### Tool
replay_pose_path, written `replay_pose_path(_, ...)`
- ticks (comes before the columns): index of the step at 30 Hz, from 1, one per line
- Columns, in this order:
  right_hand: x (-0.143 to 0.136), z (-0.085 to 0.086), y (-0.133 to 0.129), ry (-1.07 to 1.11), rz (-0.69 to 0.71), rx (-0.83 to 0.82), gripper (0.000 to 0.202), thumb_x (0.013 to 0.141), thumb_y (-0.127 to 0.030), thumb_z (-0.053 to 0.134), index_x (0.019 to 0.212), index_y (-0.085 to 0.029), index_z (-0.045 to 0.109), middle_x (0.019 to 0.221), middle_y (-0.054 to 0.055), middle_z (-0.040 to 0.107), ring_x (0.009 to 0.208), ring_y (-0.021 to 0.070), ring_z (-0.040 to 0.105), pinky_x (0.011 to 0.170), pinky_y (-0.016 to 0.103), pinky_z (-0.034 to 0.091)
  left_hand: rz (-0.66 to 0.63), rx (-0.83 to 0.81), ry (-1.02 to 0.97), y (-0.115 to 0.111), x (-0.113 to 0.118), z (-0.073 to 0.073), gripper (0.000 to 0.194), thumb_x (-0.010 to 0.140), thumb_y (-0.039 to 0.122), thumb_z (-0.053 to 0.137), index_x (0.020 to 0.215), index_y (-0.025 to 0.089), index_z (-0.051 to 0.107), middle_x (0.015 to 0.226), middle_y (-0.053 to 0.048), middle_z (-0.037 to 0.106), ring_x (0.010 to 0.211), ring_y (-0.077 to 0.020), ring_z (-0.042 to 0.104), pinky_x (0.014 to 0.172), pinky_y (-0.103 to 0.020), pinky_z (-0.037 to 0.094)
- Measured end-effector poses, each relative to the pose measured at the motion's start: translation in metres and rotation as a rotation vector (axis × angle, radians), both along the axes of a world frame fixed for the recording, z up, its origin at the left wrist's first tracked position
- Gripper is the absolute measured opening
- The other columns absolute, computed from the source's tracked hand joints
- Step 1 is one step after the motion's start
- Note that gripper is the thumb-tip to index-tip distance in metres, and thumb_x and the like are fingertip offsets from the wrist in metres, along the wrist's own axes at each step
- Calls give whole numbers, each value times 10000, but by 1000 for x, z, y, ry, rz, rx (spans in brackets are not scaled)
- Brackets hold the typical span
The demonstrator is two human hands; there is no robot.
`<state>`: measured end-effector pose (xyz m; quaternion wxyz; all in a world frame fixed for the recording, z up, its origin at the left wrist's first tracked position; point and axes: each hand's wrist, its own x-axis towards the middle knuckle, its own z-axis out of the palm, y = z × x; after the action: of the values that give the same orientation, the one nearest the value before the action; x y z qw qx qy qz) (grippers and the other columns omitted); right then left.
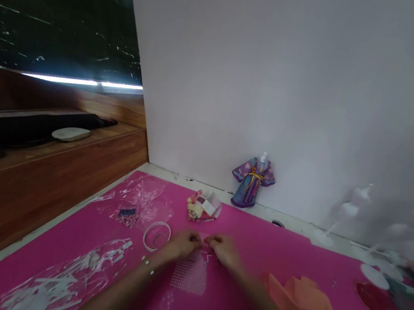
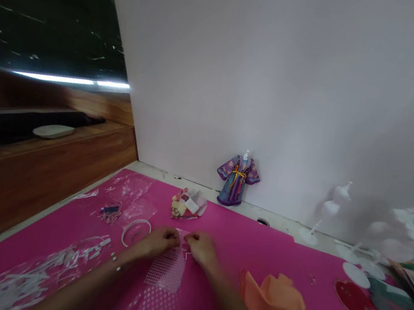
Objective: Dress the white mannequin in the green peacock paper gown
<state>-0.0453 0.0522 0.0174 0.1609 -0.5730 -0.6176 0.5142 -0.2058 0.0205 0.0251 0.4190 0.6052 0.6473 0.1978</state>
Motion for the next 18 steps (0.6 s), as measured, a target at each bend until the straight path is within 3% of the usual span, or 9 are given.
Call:
replay_pose_path(4,5,-5,-1,107,10,-125,254,957,-363,516,919,-132,614,717,-29,602,500,66,525,467,203,460,-40,-22,-62,4,-1,7,204,917,317,571,885,122,624,819,-5,640,689,-125,616,635,-284,531)
replay_pose_path(10,14,-12,0,239,-11,-207,258,963,-365,502,903,-132,594,664,-56,539,424,37,418,379,162,355,-24,-71,-61,11,3,6,210,926,327,557,923,125,614,811,-4,629,641,-108,595,584,-258,519)
replay_pose_path(18,17,-17,0,130,-5,-121,232,957,-337,521,880,-131,593,656,-59,544,440,43,452,405,170,394,-30,-91,72,14,9,9,211,927,324,557,964,125,617,857,-16,643,677,-118,616,608,-271,536)
